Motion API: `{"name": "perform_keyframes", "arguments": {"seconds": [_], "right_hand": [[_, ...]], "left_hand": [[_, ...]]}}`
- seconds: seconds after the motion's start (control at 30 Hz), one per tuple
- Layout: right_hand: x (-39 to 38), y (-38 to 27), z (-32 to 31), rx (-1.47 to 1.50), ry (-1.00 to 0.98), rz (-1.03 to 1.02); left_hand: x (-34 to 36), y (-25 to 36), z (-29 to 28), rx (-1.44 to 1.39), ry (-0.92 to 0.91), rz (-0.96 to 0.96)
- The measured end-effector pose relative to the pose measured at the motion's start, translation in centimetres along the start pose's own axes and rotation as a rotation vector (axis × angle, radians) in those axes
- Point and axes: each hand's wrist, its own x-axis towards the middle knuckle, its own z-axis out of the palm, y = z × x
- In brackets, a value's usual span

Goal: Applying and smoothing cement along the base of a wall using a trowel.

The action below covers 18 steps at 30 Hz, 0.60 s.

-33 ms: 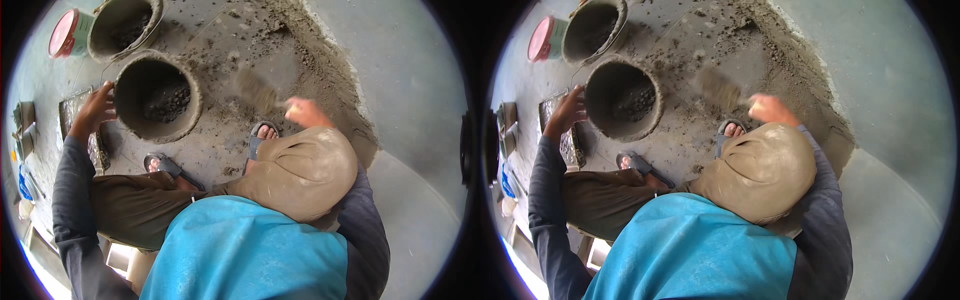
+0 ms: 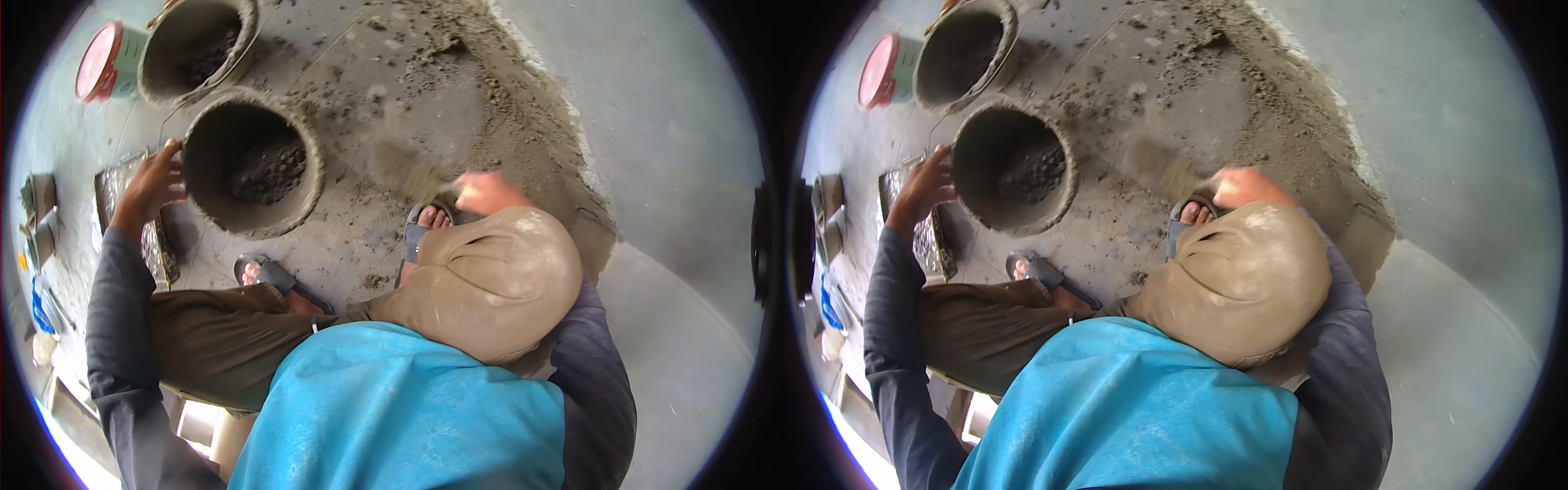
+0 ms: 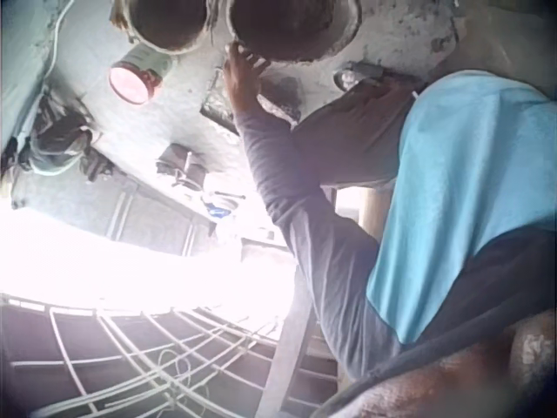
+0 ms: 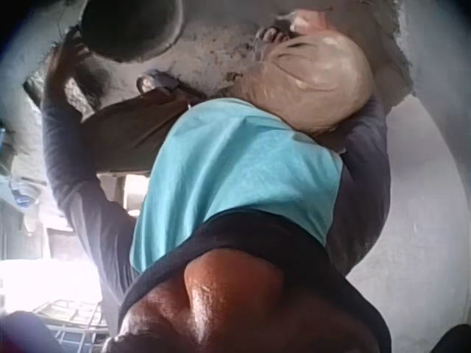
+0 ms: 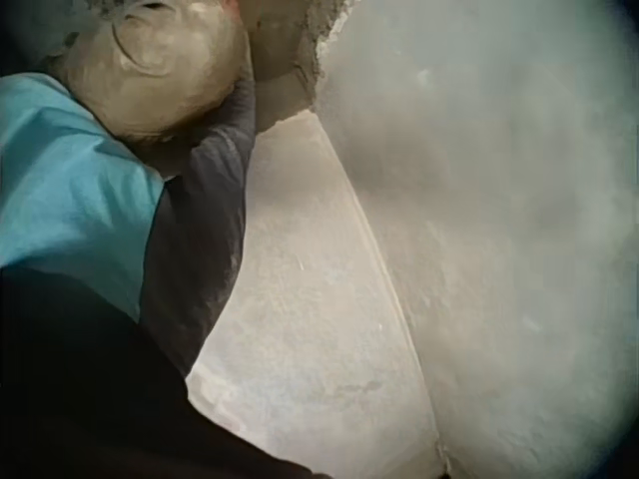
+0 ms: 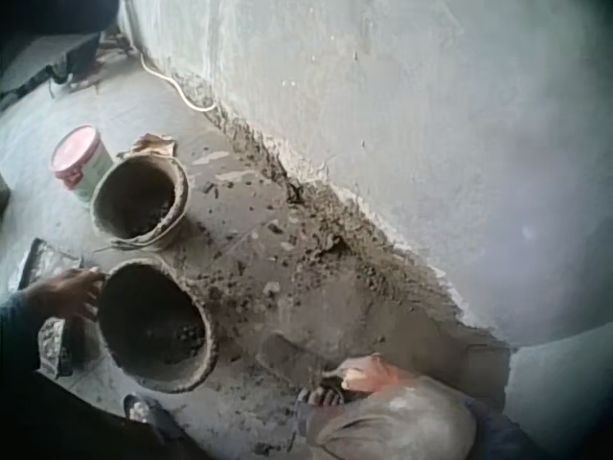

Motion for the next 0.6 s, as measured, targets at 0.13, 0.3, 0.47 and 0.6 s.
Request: {"name": "perform_keyframes", "arguments": {"seconds": [0.13,0.3,0.47,0.6], "right_hand": [[0.5,6.9,6.9,0.161,-0.122,-0.121],[-2.0,3.5,2.2,-0.072,0.222,-0.064],[-11.2,5.6,7.6,0.111,0.588,0.486],[-15.6,10.5,16.9,0.112,0.998,0.813]], "left_hand": [[3.2,-1.6,-1.3,-0.029,0.054,-0.085],[2.4,-3.2,-1.9,0.007,0.084,-0.034],[2.3,-2.9,-1.8,0.119,0.013,-0.078],[3.3,-2.5,-1.5,0.114,-0.008,-0.122]]}}
